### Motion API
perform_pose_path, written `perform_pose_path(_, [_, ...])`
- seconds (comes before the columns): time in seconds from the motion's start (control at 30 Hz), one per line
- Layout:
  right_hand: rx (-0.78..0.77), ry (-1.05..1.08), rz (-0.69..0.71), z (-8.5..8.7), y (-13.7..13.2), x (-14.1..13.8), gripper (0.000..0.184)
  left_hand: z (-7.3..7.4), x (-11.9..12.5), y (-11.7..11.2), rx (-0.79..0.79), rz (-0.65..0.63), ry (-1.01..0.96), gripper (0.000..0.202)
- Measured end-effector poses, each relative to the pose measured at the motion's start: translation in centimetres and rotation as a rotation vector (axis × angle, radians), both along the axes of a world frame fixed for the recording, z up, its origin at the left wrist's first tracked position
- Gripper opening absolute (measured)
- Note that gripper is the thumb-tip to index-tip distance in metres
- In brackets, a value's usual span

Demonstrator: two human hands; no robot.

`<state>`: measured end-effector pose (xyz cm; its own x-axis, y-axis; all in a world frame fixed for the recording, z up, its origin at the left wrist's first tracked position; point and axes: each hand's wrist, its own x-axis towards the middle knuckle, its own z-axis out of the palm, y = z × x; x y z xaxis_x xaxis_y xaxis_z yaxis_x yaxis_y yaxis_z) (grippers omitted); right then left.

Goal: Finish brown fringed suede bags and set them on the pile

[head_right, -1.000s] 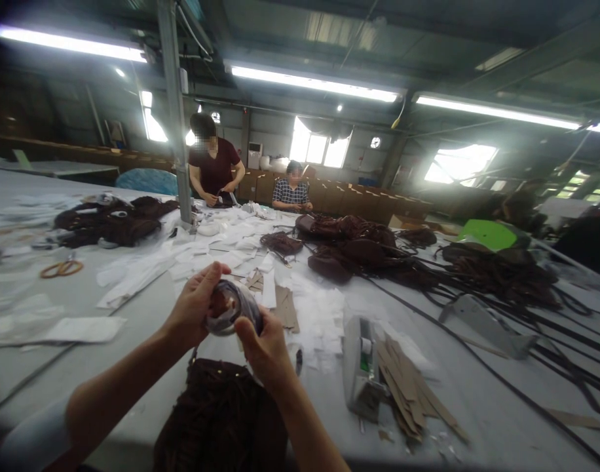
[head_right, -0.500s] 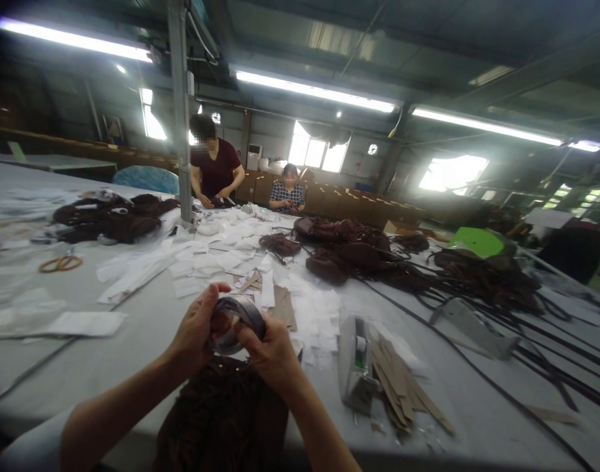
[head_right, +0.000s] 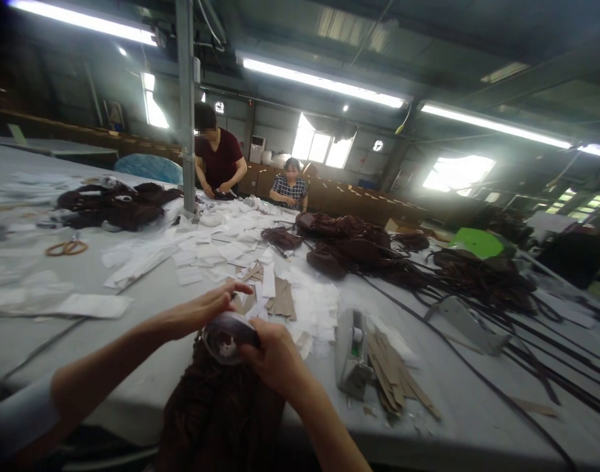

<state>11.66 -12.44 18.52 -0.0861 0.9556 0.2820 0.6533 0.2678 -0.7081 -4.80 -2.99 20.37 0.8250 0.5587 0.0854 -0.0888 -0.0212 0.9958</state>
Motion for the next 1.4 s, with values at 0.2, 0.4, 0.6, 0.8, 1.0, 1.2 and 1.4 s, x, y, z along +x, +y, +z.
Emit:
perform_pose_path(0.2, [0.031, -0.108, 0.053, 2.6, 0.6, -0.3, 0.022, 2.5, 0.6, -0.4, 0.248, 0.099, 0.006, 0.030])
perform_pose_path(0.4, [0.005, -0.061, -0.057, 4.5, 0.5, 0.8, 0.052, 1.8, 0.6, -0.3, -0.116, 0.224, -0.138, 0.046])
perform_pose_path(0.6, [-0.008, -0.030, 0.026, 4.7, 0.4, 2.3, 0.034, 1.1, -1.2, -0.3, -0.113, -0.013, -0.173, 0.055])
perform_pose_path(0.8, [-0.042, -0.020, 0.080, 5.5, 0.2, 3.2, 0.037, 0.7, -2.9, -0.3, -0.054, -0.075, -0.119, 0.050])
perform_pose_path(1.0, [-0.113, -0.022, 0.120, 5.3, -0.9, 3.3, 0.036, 0.6, -4.8, -0.7, -0.059, -0.066, -0.042, 0.041])
perform_pose_path(1.2, [-0.111, 0.028, 0.126, 1.5, -2.0, -0.4, 0.044, -0.2, -3.6, -1.9, -0.370, 0.198, -0.359, 0.034])
perform_pose_path(1.4, [0.099, -0.049, 0.018, 0.7, -1.6, -2.5, 0.033, -0.2, -1.2, -2.9, -0.517, 0.381, -0.571, 0.034])
